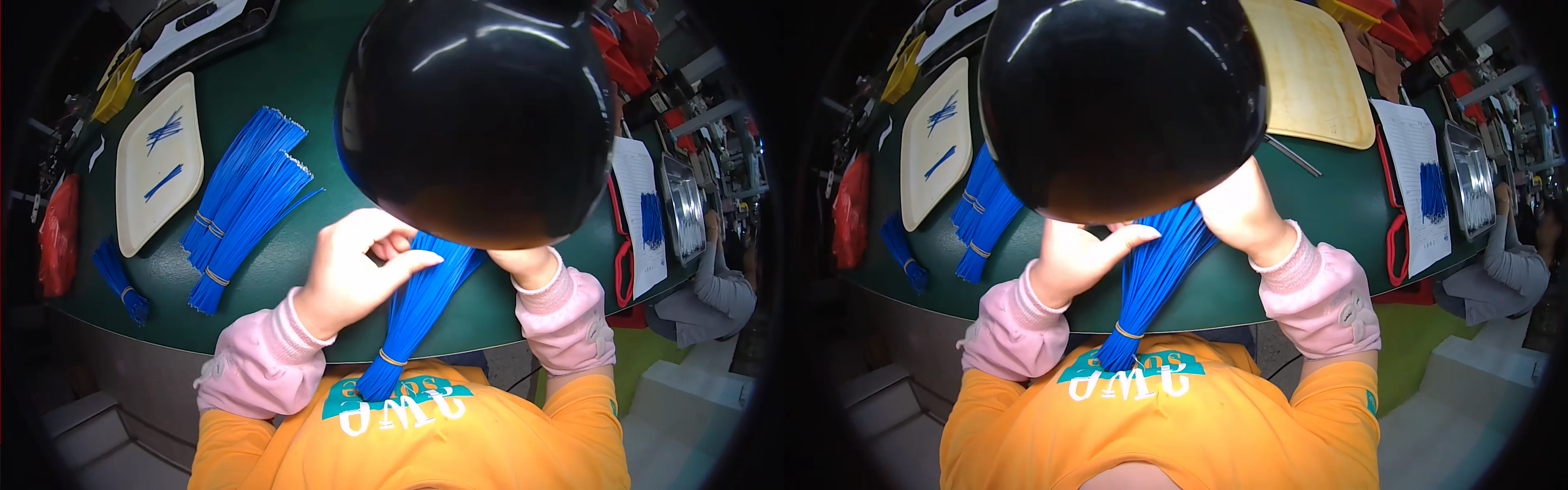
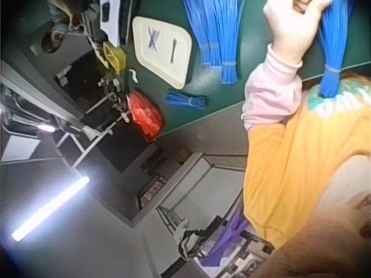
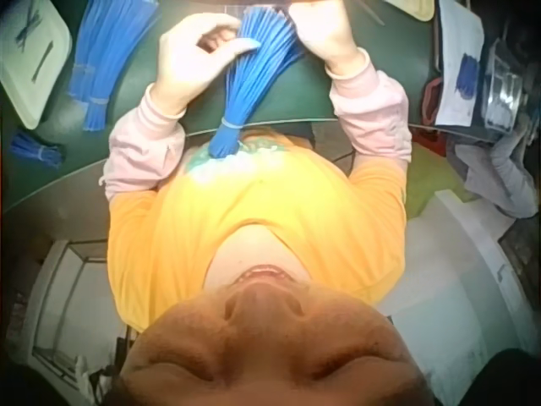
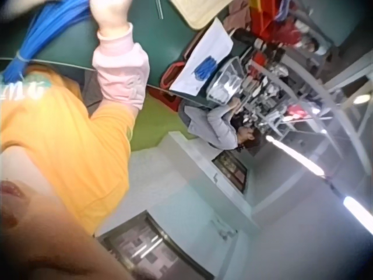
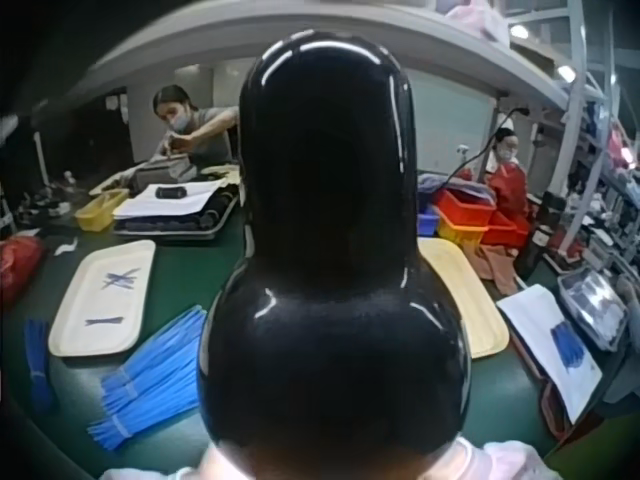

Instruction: Grouping, counting, and organizing small blue plastic components on an assembly line workbench.

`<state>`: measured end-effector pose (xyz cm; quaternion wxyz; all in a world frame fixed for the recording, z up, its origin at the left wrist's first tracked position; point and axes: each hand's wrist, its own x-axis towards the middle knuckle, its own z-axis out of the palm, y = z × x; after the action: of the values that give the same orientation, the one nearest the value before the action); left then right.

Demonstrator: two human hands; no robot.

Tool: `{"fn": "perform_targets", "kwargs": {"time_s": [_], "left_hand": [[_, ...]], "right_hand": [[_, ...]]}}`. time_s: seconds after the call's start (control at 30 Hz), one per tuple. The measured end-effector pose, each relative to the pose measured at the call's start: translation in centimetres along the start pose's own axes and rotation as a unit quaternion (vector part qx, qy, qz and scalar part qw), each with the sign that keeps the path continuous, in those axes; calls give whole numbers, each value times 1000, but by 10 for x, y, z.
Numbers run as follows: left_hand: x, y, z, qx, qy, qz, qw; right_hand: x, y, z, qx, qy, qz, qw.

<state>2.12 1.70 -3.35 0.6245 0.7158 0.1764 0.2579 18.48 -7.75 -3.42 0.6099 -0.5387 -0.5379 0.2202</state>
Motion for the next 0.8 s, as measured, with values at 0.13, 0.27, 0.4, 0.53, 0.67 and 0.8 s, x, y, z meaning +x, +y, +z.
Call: {"fn": "perform_targets", "kwargs": {"time_s": [0.13,0.27,0.4,0.53,0.67,0.8], "left_hand": [[-9,30,-20,341,93,99,930],[-36,50,2,484,-75,8,872],[-55,38,25,503,-191,-116,835],[-50,50,-14,432,-119,-80,890],[-66,85,-41,209,79,-134,965],[-107,68,-54,490,-240,-164,822]], "right_hand": [[7,9,-8,-119,21,-52,991],[9,10,-6,-53,46,-19,997],[15,15,-11,-87,42,-50,994],[16,31,-16,-13,61,-12,998],[15,32,-20,-54,51,-5,997],[15,32,-12,-48,25,-20,998]]}}
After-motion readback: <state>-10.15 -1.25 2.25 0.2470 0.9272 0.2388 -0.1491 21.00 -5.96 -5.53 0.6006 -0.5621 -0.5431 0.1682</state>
